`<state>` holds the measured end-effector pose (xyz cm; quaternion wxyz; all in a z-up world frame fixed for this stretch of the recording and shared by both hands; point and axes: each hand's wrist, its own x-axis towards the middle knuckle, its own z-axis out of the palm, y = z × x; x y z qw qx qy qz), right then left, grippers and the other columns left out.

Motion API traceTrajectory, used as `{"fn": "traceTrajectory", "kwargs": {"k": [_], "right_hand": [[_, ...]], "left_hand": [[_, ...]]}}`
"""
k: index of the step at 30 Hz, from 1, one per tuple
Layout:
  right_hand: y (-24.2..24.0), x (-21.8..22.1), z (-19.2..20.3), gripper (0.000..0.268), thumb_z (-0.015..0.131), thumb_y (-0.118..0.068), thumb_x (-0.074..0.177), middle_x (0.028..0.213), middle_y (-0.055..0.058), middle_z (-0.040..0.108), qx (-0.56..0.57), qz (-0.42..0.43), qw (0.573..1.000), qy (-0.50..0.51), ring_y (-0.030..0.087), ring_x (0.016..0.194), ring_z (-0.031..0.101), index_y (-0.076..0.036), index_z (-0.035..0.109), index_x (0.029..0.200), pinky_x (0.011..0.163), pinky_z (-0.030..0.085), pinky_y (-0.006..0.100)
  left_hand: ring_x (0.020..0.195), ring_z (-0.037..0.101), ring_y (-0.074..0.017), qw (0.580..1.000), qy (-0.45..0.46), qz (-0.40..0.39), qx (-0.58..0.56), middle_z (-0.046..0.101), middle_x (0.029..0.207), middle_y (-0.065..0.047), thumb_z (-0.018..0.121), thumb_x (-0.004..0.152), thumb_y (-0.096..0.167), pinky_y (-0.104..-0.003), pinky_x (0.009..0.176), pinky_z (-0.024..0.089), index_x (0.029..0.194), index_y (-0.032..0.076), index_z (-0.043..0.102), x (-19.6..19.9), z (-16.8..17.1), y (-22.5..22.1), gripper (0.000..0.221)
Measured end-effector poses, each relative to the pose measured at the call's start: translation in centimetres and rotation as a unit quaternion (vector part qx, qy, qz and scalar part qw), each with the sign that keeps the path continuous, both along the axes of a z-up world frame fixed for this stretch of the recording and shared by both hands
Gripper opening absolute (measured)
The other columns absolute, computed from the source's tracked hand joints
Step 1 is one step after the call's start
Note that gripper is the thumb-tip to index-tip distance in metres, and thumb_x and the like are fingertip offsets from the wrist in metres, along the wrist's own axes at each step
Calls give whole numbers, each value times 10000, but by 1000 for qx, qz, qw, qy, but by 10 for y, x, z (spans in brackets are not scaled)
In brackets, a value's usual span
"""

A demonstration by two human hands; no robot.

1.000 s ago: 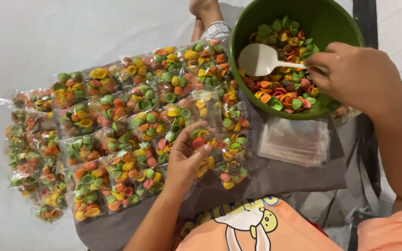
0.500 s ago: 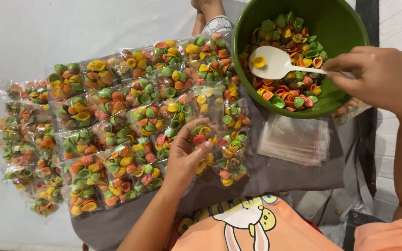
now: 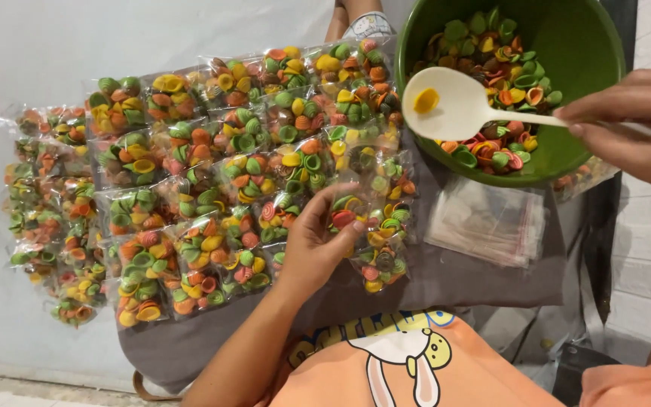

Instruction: Filling small plastic bags with colorful snacks from a large bowl using a spoon and organizing them on a mat.

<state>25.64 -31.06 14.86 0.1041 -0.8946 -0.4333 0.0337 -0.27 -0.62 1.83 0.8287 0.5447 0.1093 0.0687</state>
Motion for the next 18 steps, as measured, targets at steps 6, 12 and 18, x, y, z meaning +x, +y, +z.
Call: {"fn": "traceTrajectory", "kwargs": {"k": [6, 12, 18], "right_hand": [[35, -34, 24, 263, 775, 27, 963, 899, 151, 667, -20, 21, 999, -44, 199, 592, 574, -30, 805, 1218, 527, 479, 322], [31, -51, 28, 246, 794, 18, 1036, 950, 158, 660, -32, 64, 987, -145, 254, 697, 569, -58, 815, 1268, 665, 476, 376], [5, -32, -5, 156, 628, 67, 1133, 1115, 369, 544, 106, -89, 990, 40, 450, 918, 594, 164, 565, 1238, 882, 510, 482]], "left_hand": [[832, 573, -72, 999, 11, 3, 53, 646, 1017, -20, 679, 923, -54, -230, 714, 495, 1396, 85, 594, 0, 3, -1, 500], [887, 625, -98, 989, 6, 23, 147, 689, 1065, -25, 697, 904, -14, -255, 769, 538, 1364, 80, 617, 0, 11, 0, 476], [1201, 647, -217, 972, -54, 65, 219, 593, 1413, -98, 654, 861, -32, -328, 983, 555, 1310, 57, 622, 3, 12, 4, 459]]}}
